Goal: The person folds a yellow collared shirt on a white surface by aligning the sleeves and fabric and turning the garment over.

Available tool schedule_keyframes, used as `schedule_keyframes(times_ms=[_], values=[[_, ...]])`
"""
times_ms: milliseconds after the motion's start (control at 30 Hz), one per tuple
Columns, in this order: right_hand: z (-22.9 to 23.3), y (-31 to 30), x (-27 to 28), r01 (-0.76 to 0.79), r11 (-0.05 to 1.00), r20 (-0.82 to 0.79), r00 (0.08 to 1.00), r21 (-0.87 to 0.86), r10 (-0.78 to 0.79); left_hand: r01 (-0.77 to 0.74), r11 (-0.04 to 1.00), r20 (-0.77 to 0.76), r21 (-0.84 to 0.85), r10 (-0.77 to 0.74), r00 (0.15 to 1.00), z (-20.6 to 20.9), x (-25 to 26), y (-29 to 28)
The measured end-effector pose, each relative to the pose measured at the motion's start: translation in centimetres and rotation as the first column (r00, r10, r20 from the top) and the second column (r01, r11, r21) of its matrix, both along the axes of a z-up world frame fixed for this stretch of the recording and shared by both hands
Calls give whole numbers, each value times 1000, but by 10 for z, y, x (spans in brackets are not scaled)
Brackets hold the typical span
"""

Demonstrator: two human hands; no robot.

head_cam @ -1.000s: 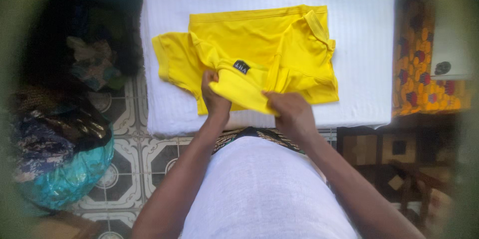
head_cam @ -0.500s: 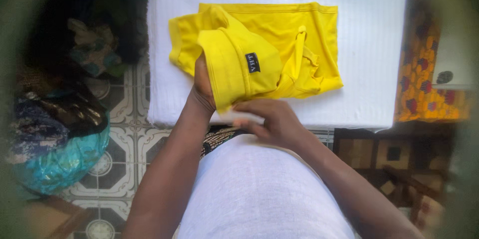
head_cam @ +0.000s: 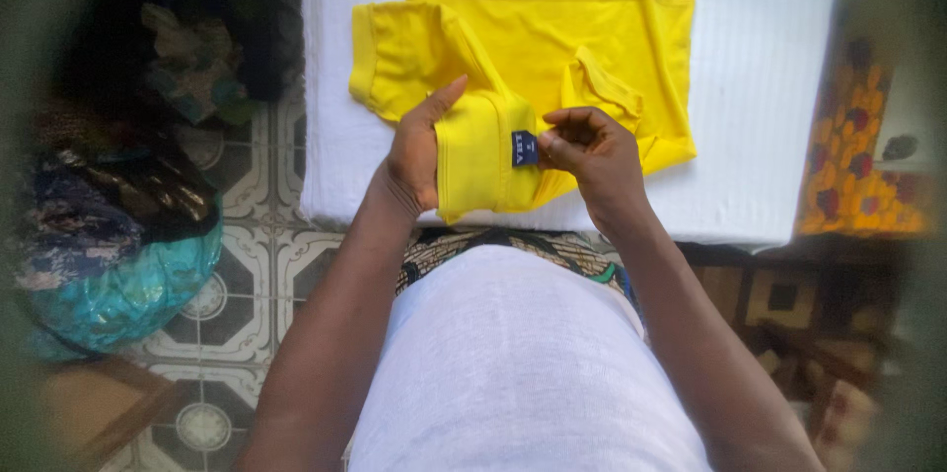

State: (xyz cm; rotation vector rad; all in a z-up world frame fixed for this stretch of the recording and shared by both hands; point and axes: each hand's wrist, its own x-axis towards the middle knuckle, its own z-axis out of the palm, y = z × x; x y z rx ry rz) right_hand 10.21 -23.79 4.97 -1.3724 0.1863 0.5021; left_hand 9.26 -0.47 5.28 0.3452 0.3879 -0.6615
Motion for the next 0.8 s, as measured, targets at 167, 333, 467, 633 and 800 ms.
schedule_keyframes(times_ms=[167,333,467,633,800], values=[[8,4,-6,-12,1000,-25,1000,16,13,-14,999,4,38,14,1000,0,-1,1],[6,-1,-3,19,987,-152,988,163,6,-43,999,-17,-25,43,999,-2,-3,2],[5,-4,-3,27,978,-187,982,205,12,-65,998,-17,25,65,998,-3,-4,0],[3,-7,-6,8,966,-186,982,259,42,-69,995,-14,73,70,997,-4,-6,-1],[-2,-7,-5,13,970,-202,979,242,37,-85,995,-32,55,87,996,-3,-9,-1]])
